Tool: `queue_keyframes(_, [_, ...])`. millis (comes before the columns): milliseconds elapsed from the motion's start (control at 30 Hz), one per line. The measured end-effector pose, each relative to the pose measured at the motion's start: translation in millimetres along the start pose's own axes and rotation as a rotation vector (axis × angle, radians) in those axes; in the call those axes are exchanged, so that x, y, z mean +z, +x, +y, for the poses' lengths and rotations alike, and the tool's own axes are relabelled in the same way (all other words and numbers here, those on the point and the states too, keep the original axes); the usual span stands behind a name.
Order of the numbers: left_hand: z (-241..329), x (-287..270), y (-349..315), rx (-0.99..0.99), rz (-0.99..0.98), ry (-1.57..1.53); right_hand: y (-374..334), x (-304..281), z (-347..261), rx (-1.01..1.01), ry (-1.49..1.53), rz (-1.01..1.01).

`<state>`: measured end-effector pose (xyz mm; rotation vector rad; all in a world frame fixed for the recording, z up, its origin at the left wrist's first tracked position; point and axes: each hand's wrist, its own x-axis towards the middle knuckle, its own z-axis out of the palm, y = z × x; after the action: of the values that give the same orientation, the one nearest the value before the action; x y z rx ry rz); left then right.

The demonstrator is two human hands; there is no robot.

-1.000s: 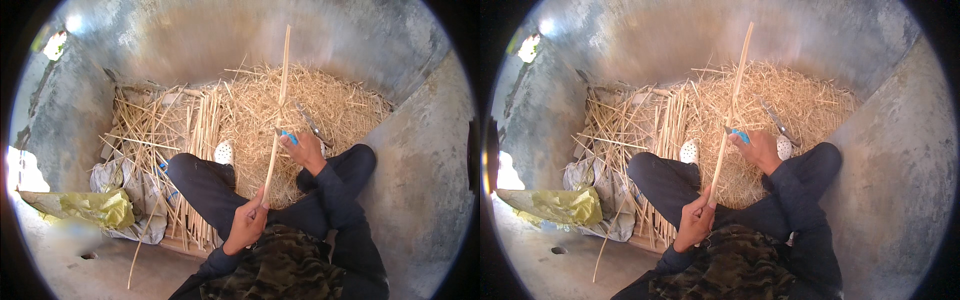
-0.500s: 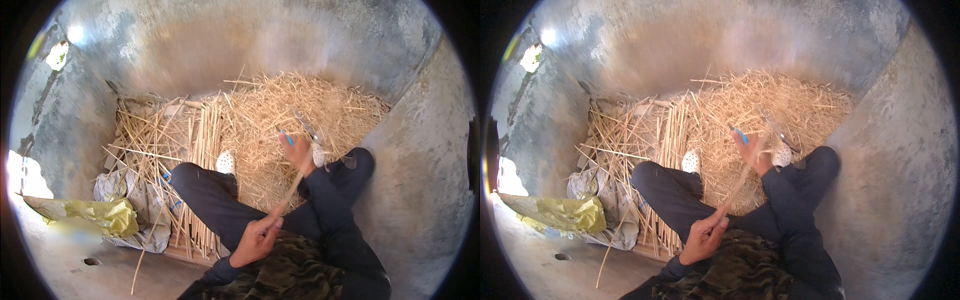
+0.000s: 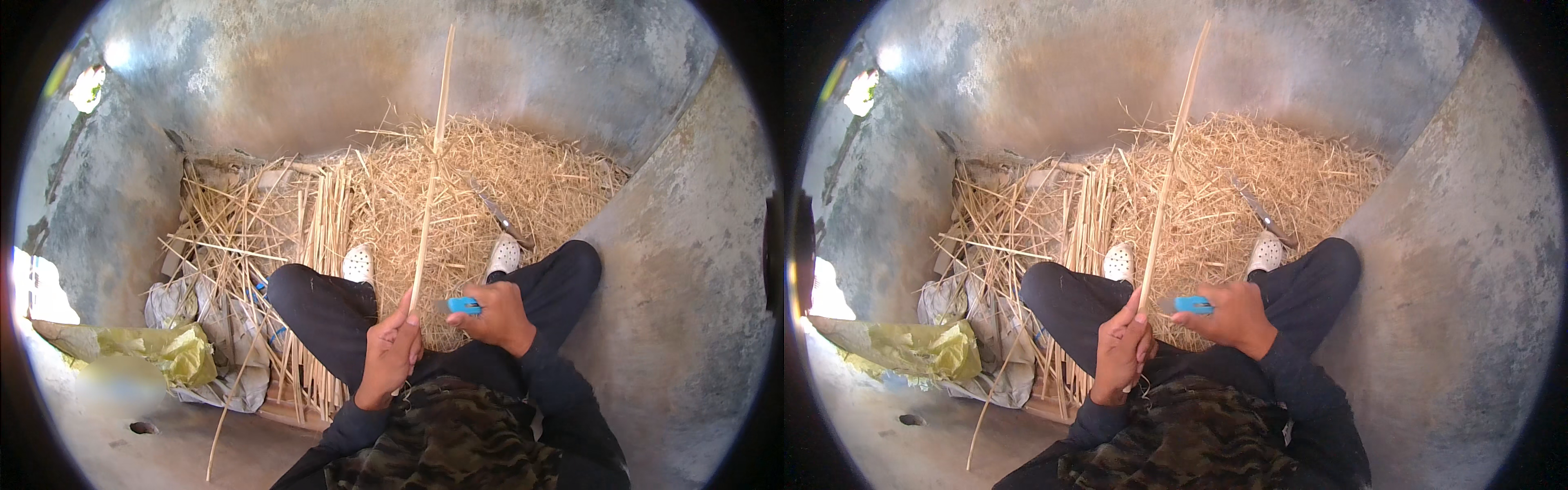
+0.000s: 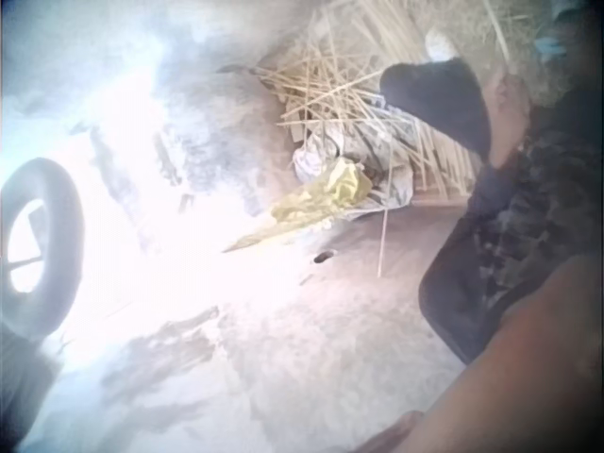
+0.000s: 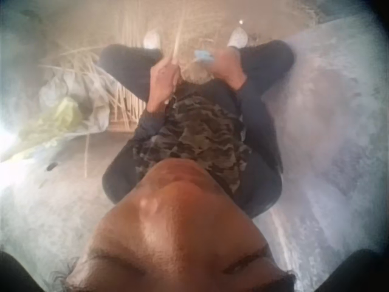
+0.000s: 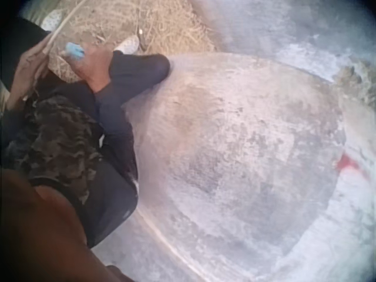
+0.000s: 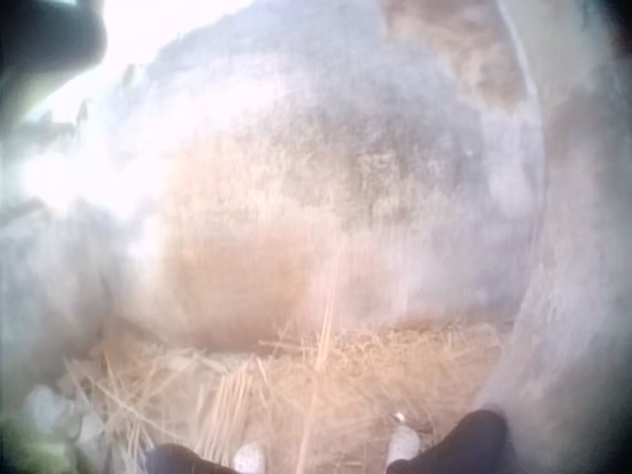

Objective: The person sits cross-legged on a straw-covered floor and uses a knife to shave a long thin stick, repeatedly scraping along its length to remove thin strips. The person holds the stick with the left hand and scrapes with the right hand, occasionally repositioning the stick and continuing the shaving motion.

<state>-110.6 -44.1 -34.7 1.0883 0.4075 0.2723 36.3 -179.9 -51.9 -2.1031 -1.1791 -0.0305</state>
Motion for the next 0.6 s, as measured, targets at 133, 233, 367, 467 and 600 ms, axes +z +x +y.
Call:
queue_keyframes(133, [1,3,-10,-0.047,-0.052,0.018,50,-16,5,0.032,-0.226,-0.122])
queue_keyframes(233, [6,4,-16,-0.065,-0.032,-0.044,68,-15,18,0.129,-0.246,-0.131])
queue_keyframes(367, [3,-5,-18,-0.041,0.031,-0.097,52,4,-11,0.085,-0.188,-0.274])
queue_keyframes(467, [2,-11,-17,-0.078,-0.004,-0.154,52,10,-12,0.074,-0.152,-0.249])
queue_keyframes(600, [3,-4,-18,-0.12,-0.058,-0.264,67,17,24,0.159,-0.073,-0.127])
